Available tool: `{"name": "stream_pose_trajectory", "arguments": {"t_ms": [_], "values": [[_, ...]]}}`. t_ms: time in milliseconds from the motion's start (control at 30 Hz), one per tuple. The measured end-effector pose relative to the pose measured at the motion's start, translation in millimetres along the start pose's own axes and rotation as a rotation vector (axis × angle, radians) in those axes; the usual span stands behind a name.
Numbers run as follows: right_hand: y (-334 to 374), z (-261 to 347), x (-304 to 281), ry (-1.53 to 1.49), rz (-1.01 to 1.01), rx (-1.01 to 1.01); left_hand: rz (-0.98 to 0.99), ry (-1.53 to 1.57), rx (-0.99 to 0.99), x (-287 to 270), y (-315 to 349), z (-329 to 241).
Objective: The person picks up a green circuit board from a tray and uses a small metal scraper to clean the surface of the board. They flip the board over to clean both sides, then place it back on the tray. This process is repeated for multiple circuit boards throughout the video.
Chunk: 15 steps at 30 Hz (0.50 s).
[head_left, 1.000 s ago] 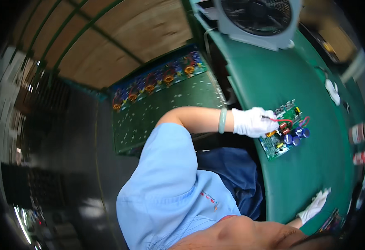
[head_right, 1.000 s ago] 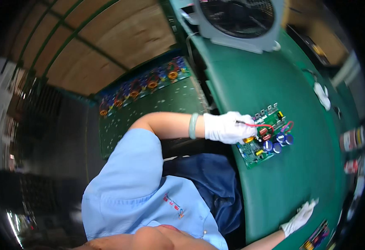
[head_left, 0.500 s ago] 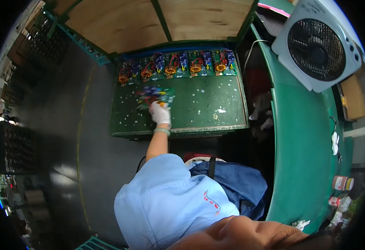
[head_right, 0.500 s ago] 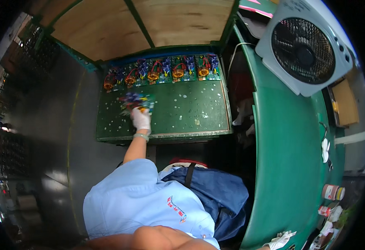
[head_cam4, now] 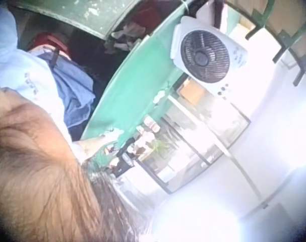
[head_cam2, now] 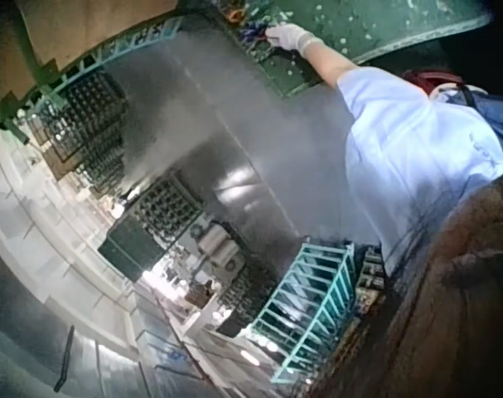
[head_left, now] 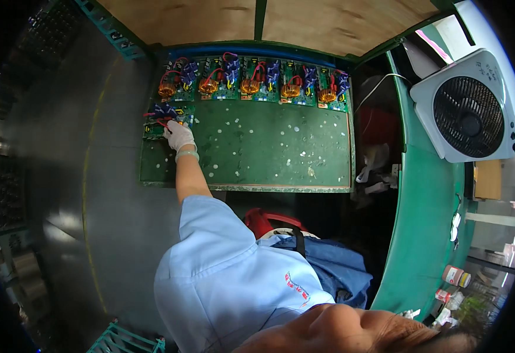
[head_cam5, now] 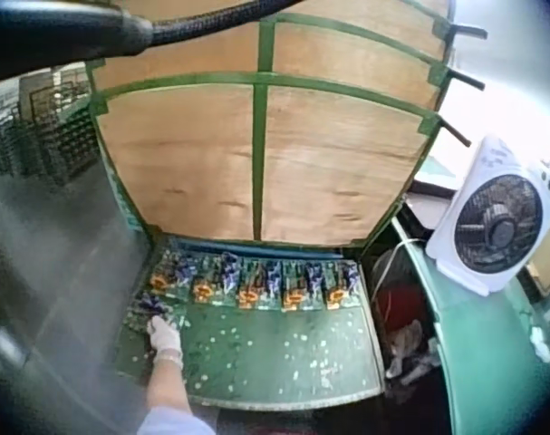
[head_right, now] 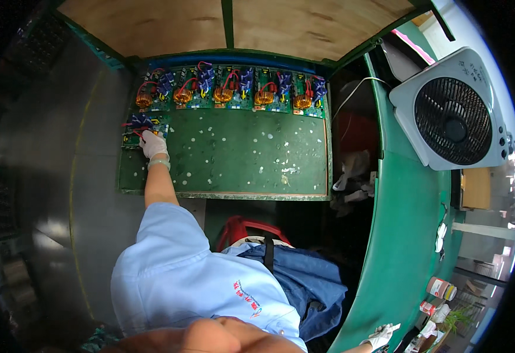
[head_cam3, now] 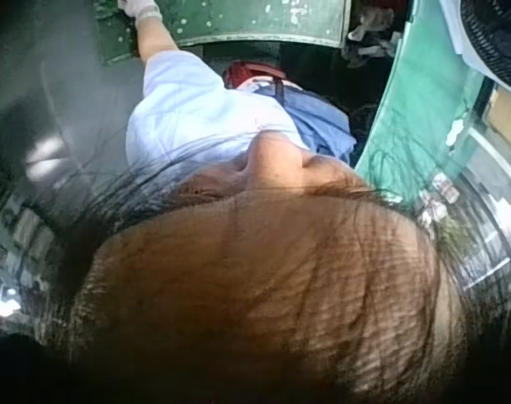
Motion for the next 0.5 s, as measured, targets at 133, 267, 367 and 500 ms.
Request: {"name": "stream_pose_trajectory", "arguments": {"t_ms": [133, 267, 367, 500], "values": [[9.2, 1.9, 39.8, -0.067, -0.025, 0.015, -0.111, 0.002, 0.053, 0.9, -17.0, 3.7], [36.1, 24.6, 88.7, -0.005, -0.078, 0.077, -0.165, -0.023, 0.102, 6.1, -21.3, 5.4], [-1.2, 11.0, 58.8, -0.027, -0.002, 0.018, -0.148, -0.014, 0.118, 14.3, -17.4, 4.2], [-0.5, 0.4, 65.2, -0.072, 0.018, 0.024, -0.095, -0.029, 0.061, 10.8, -22.6, 3.7]]}}
Point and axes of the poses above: each hand's wrist, its own y-axis away from the middle knuckle, its own x-axis out of the palm, z = x × y, the point moved 3 cm from there along -y, towards the middle knuckle, and after that the axes turned 8 degrees about -y, right-handed, at the moved point
